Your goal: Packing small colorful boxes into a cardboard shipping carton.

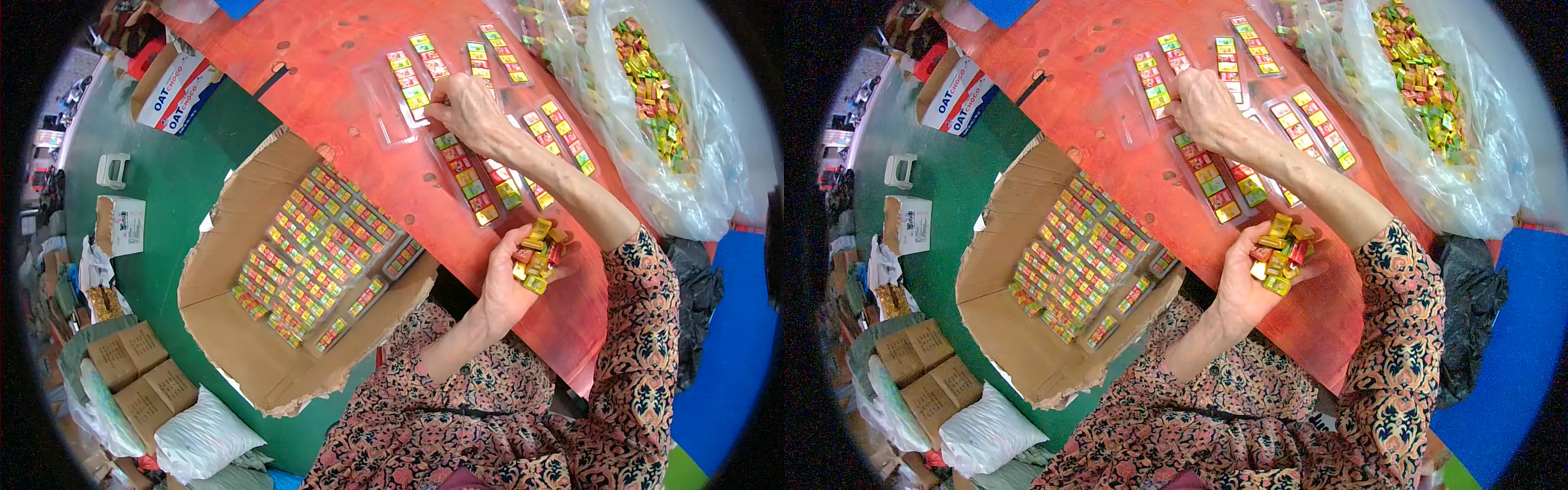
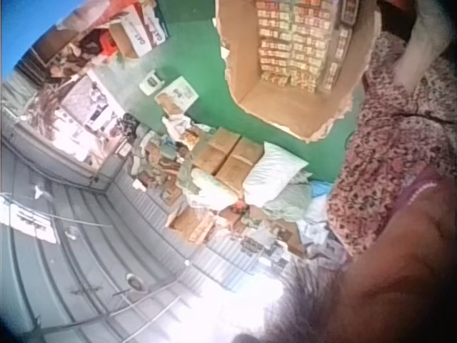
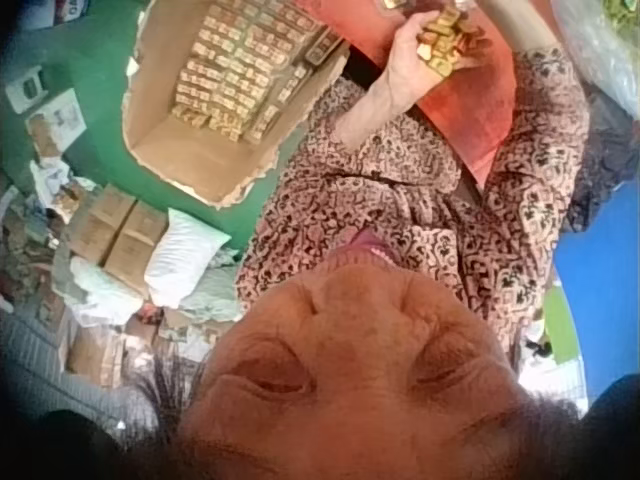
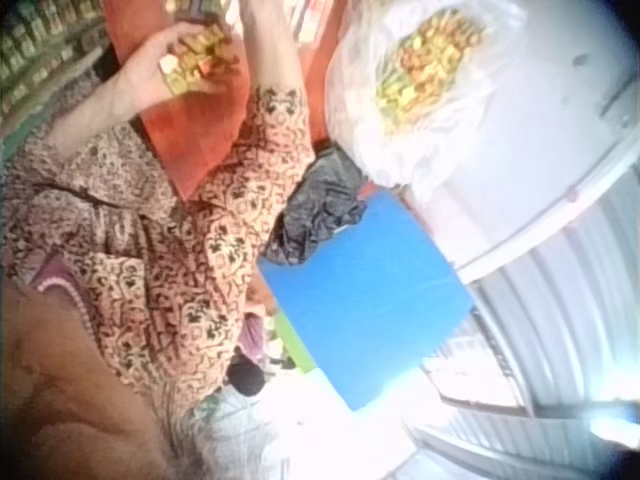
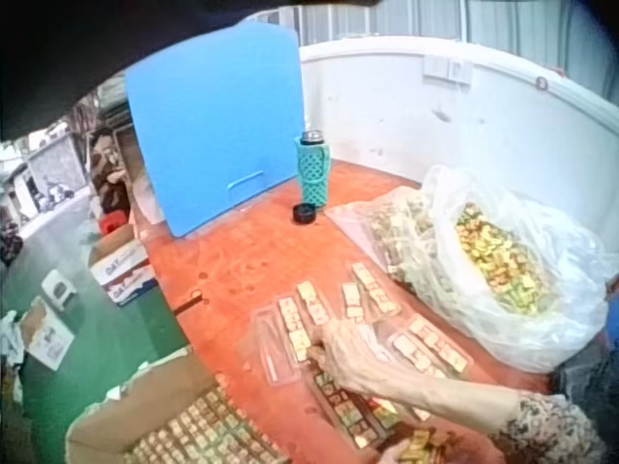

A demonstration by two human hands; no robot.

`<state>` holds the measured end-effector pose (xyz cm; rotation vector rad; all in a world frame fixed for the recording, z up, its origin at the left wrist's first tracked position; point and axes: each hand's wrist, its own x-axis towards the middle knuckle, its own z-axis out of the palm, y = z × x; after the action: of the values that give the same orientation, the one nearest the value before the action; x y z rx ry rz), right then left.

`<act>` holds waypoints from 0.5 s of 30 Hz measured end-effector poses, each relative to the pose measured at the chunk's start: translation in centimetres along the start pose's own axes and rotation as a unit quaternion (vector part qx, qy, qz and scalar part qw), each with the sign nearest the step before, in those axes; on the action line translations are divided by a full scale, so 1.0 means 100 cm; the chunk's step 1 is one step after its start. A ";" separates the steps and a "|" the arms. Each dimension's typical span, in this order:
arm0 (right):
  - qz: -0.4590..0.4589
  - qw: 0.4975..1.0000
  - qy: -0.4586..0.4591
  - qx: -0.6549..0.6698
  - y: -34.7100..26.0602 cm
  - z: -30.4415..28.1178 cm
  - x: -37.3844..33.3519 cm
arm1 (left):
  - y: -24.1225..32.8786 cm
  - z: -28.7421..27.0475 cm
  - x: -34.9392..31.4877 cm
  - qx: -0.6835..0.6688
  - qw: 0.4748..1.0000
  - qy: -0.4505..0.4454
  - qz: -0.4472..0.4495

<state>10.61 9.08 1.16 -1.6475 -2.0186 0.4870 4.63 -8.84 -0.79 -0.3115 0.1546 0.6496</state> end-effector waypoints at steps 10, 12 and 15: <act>-0.060 0.998 -0.007 0.023 0.006 0.000 0.003 | -0.001 0.002 0.000 0.007 1.000 -0.002 -0.007; -0.055 0.998 -0.009 0.028 0.009 -0.003 0.005 | -0.001 -0.001 0.001 0.005 1.000 -0.009 -0.007; -0.040 0.998 -0.014 0.039 0.017 -0.011 0.006 | -0.002 -0.003 0.001 0.007 1.000 -0.009 -0.008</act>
<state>12.51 10.03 1.24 -1.5170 -2.0496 0.5546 4.83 -9.00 -1.01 -0.2929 0.1403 0.6355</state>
